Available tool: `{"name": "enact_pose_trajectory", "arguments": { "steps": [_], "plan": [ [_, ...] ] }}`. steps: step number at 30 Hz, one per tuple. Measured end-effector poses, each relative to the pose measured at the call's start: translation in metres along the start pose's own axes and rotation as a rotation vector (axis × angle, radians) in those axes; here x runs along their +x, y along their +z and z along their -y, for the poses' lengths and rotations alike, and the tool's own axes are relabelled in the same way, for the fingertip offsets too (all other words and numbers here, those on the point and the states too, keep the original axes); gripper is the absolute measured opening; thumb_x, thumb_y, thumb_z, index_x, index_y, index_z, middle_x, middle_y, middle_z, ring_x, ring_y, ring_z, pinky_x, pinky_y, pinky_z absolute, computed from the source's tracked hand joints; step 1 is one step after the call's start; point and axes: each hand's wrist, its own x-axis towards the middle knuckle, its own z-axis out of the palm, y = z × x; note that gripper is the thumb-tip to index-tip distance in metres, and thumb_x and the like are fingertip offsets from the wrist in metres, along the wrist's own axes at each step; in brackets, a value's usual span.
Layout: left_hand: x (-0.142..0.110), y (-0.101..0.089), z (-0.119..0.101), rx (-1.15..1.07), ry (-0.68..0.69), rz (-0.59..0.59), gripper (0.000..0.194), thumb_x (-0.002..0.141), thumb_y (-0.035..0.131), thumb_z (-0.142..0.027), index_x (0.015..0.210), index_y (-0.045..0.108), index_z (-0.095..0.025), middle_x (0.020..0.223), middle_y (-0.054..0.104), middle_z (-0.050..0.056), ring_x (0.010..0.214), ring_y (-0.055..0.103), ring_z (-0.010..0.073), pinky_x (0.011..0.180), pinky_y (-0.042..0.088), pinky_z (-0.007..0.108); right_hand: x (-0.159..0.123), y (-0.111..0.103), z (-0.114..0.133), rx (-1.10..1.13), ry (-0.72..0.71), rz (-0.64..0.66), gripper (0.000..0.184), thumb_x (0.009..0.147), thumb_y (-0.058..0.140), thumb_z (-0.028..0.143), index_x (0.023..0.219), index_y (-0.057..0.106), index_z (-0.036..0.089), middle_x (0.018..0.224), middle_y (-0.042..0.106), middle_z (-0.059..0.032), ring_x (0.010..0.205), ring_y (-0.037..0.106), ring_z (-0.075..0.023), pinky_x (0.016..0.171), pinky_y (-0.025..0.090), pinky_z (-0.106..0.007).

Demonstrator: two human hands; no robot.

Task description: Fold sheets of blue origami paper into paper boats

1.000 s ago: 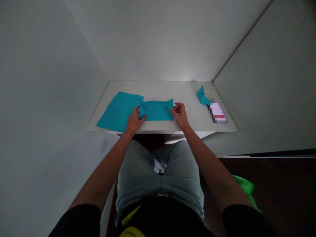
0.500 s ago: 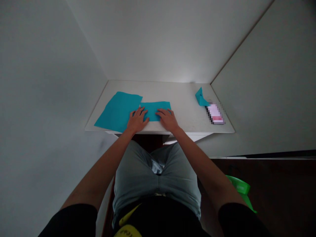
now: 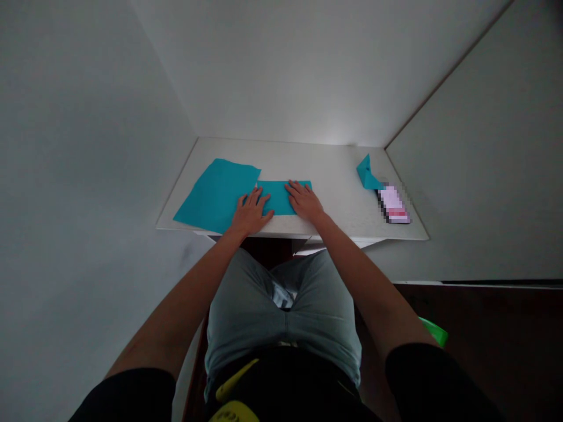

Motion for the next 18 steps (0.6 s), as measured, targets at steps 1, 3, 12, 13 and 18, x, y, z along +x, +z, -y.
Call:
{"name": "enact_pose_trajectory", "arguments": {
  "steps": [1, 3, 12, 13, 18],
  "plan": [
    [0.000, 0.000, 0.000, -0.003, 0.006, 0.007, 0.059, 0.105, 0.060, -0.047, 0.159, 0.058, -0.025, 0.180, 0.039, 0.017, 0.170, 0.030, 0.0368, 0.137, 0.017, 0.061, -0.006, -0.003, -0.006, 0.002, 0.000, 0.005, 0.060, 0.113, 0.041, 0.030, 0.171, 0.047, 0.022, 0.181, 0.039, -0.0076, 0.170, 0.036, -0.0305, 0.141, 0.023, -0.062],
    [0.000, -0.001, 0.001, -0.007, 0.019, 0.021, 0.059, 0.106, 0.059, -0.045, 0.160, 0.058, -0.024, 0.180, 0.040, 0.018, 0.170, 0.030, 0.0376, 0.136, 0.016, 0.063, -0.019, -0.008, -0.013, 0.001, 0.004, 0.011, 0.060, 0.113, 0.041, 0.032, 0.172, 0.047, 0.022, 0.181, 0.040, -0.0075, 0.169, 0.037, -0.0309, 0.140, 0.026, -0.060],
    [-0.003, -0.009, 0.000, -0.093, 0.088, -0.010, 0.043, 0.110, 0.047, -0.024, 0.140, 0.076, -0.034, 0.159, 0.067, 0.008, 0.158, 0.049, 0.0320, 0.133, 0.018, 0.062, -0.104, -0.022, -0.001, -0.029, -0.086, 0.004, 0.090, 0.095, 0.074, 0.074, 0.168, 0.053, 0.026, 0.181, 0.040, -0.0143, 0.162, 0.043, -0.0409, 0.130, 0.036, -0.057],
    [-0.004, -0.010, 0.000, -0.097, 0.096, -0.006, 0.043, 0.109, 0.047, -0.022, 0.138, 0.077, -0.034, 0.156, 0.068, 0.007, 0.154, 0.053, 0.0316, 0.132, 0.019, 0.062, -0.110, -0.024, 0.000, -0.029, -0.115, 0.016, 0.095, 0.089, 0.079, 0.076, 0.168, 0.054, 0.028, 0.181, 0.039, -0.0143, 0.163, 0.043, -0.0417, 0.130, 0.035, -0.057],
    [-0.007, -0.011, -0.005, -0.103, 0.140, -0.026, 0.034, 0.105, 0.061, -0.034, 0.134, 0.076, -0.026, 0.153, 0.070, 0.012, 0.148, 0.059, 0.0347, 0.134, 0.019, 0.061, -0.115, -0.029, 0.002, -0.014, -0.135, 0.033, 0.063, 0.095, 0.082, 0.058, 0.153, 0.069, 0.037, 0.175, 0.051, -0.0057, 0.155, 0.052, -0.0377, 0.124, 0.039, -0.053]
  ]
}}
